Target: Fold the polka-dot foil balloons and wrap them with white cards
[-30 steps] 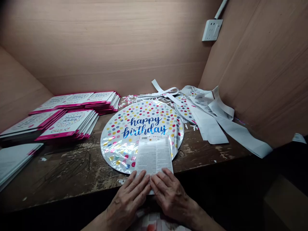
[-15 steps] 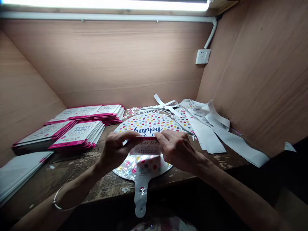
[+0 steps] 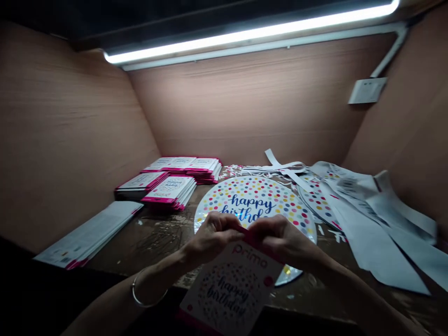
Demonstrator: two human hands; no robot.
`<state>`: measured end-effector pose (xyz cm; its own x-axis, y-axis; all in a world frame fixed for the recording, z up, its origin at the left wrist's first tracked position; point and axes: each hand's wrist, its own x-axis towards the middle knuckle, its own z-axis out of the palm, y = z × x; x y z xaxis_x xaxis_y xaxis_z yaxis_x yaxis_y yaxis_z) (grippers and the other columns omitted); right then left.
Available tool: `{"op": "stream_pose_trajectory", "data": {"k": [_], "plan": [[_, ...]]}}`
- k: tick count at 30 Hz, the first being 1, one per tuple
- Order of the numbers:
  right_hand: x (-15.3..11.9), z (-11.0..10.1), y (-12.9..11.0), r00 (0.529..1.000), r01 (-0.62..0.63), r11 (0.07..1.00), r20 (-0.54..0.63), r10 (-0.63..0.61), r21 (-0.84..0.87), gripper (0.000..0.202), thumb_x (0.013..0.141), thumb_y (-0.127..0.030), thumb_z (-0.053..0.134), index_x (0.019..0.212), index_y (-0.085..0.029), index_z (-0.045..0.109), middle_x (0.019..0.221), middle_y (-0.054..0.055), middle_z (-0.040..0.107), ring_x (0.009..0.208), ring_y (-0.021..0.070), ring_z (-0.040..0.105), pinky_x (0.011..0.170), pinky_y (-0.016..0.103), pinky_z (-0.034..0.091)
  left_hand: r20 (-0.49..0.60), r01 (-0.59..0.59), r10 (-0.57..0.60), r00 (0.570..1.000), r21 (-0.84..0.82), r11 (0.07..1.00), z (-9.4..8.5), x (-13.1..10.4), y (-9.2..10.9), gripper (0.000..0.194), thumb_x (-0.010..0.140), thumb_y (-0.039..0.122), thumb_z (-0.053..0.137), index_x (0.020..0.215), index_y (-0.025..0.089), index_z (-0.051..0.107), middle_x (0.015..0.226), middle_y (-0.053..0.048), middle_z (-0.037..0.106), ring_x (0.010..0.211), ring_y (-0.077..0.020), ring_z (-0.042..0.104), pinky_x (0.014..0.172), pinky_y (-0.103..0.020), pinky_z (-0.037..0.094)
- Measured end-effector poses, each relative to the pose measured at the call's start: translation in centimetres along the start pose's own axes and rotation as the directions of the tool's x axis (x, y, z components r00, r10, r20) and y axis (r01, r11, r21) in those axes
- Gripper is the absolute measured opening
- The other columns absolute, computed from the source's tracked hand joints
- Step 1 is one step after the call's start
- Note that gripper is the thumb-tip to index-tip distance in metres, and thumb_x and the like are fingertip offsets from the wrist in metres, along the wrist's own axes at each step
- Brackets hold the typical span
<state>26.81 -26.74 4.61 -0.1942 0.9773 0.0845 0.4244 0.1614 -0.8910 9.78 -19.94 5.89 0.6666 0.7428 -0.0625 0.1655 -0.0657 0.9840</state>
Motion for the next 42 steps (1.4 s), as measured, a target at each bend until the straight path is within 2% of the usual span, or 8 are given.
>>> {"op": "stream_pose_trajectory", "data": {"k": [7, 15, 18, 23, 28, 34, 38, 42], "plan": [[1.2, 0.5, 1.6, 0.940, -0.274, 0.834, 0.316, 0.128, 0.479, 0.032, 0.068, -0.029, 0.064, 0.096, -0.016, 0.071, 0.083, 0.007, 0.069, 0.076, 0.0199, 0.062, 0.069, 0.029, 0.048, 0.029, 0.147, -0.145, 0.989, -0.281, 0.948, -2.4, -1.4, -1.9, 0.017, 0.050, 0.023, 0.072, 0.059, 0.010, 0.065, 0.052, 0.002, 0.054, 0.049, -0.0082, 0.046, 0.051, -0.021, 0.034], [2.3, 2.9, 2.9, 0.993, -0.111, 0.837, 0.090, 0.075, 0.536, 0.016, 0.062, -0.017, 0.065, 0.077, -0.017, 0.072, 0.074, 0.002, 0.069, 0.066, 0.0144, 0.061, 0.065, 0.025, 0.048, 0.068, 0.243, -0.235, 0.970, -0.394, 0.886, -3.1, -1.0, -3.8, 0.020, 0.049, 0.021, 0.074, 0.061, 0.009, 0.064, 0.052, 0.000, 0.059, 0.046, -0.0092, 0.050, 0.048, -0.021, 0.037], [2.9, 3.4, 3.8, 0.999, 0.017, 0.914, 0.036, -0.035, 0.406, 0.015, 0.067, -0.017, 0.059, 0.077, -0.016, 0.070, 0.073, 0.003, 0.068, 0.067, 0.0145, 0.061, 0.065, 0.025, 0.048, 0.081, 0.275, -0.266, 0.961, -0.406, 0.871, -2.9, -1.0, -4.4, 0.019, 0.049, 0.020, 0.075, 0.060, 0.009, 0.063, 0.048, 0.001, 0.057, 0.041, -0.0087, 0.049, 0.045, -0.020, 0.036], [3.2, 3.3, 6.4, 0.992, 0.109, 0.940, -0.032, -0.126, -0.324, 0.029, 0.075, -0.014, 0.039, 0.074, -0.015, 0.068, 0.079, 0.009, 0.066, 0.066, 0.0179, 0.060, 0.060, 0.029, 0.047, 0.056, 0.252, -0.255, 0.965, -0.449, 0.857, -3.1, -1.8, -4.3, 0.019, 0.047, 0.019, 0.076, 0.059, 0.010, 0.065, 0.051, -0.001, 0.061, 0.045, -0.0105, 0.053, 0.047, -0.020, 0.038], [2.1, 2.1, 6.9, 0.999, -0.028, 0.984, -0.032, 0.023, -0.175, 0.032, 0.083, -0.035, 0.042, 0.094, -0.020, 0.068, 0.114, 0.011, 0.059, 0.072, 0.0189, 0.063, 0.069, 0.032, 0.049, -0.242, 0.068, -0.217, 0.946, -0.504, 0.861, -6.0, -1.5, -3.2, 0.020, 0.046, 0.018, 0.078, 0.060, 0.009, 0.066, 0.053, -0.002, 0.062, 0.046, -0.0119, 0.054, 0.050, -0.023, 0.042], [0.4, 4.8, 5.8, 0.984, -0.151, 0.925, -0.033, 0.173, 0.349, 0.036, 0.080, -0.047, 0.053, 0.096, -0.016, 0.062, 0.081, 0.005, 0.065, 0.080, 0.0218, 0.060, 0.071, 0.031, 0.049, -0.714, -0.420, -0.118, 0.690, -0.528, 0.738, -8.8, 0.4, -4.6, 0.026, 0.041, 0.016, 0.080, 0.060, 0.011, 0.061, 0.058, 0.000, 0.064, 0.054, -0.0108, 0.059, 0.055, -0.020, 0.046], [0.7, 4.5, 6.0, 0.964, -0.178, 0.895, -0.108, 0.241, 0.408, 0.032, 0.075, -0.044, 0.062, 0.086, -0.015, 0.058, 0.061, 0.000, 0.058, 0.051, 0.0128, 0.054, 0.049, 0.024, 0.044, -0.509, -0.150, -0.126, 0.852, -0.466, 0.872, -10.3, -1.1, -5.5, 0.024, 0.049, 0.022, 0.079, 0.061, 0.011, 0.061, 0.054, -0.002, 0.062, 0.043, -0.0128, 0.057, 0.040, -0.021, 0.045], [3.1, 1.2, 5.8, 0.968, -0.240, 0.923, 0.151, 0.202, 0.302, 0.029, 0.072, -0.041, 0.066, 0.076, -0.013, 0.058, 0.058, 0.002, 0.060, 0.051, 0.0160, 0.057, 0.045, 0.025, 0.045, -0.019, 0.255, -0.265, 0.964, -0.224, 0.941, -12.2, -3.9, -5.6, 0.025, 0.063, 0.032, 0.072, 0.066, 0.008, 0.063, 0.048, -0.005, 0.059, 0.031, -0.0149, 0.051, 0.028, -0.022, 0.039]]}}
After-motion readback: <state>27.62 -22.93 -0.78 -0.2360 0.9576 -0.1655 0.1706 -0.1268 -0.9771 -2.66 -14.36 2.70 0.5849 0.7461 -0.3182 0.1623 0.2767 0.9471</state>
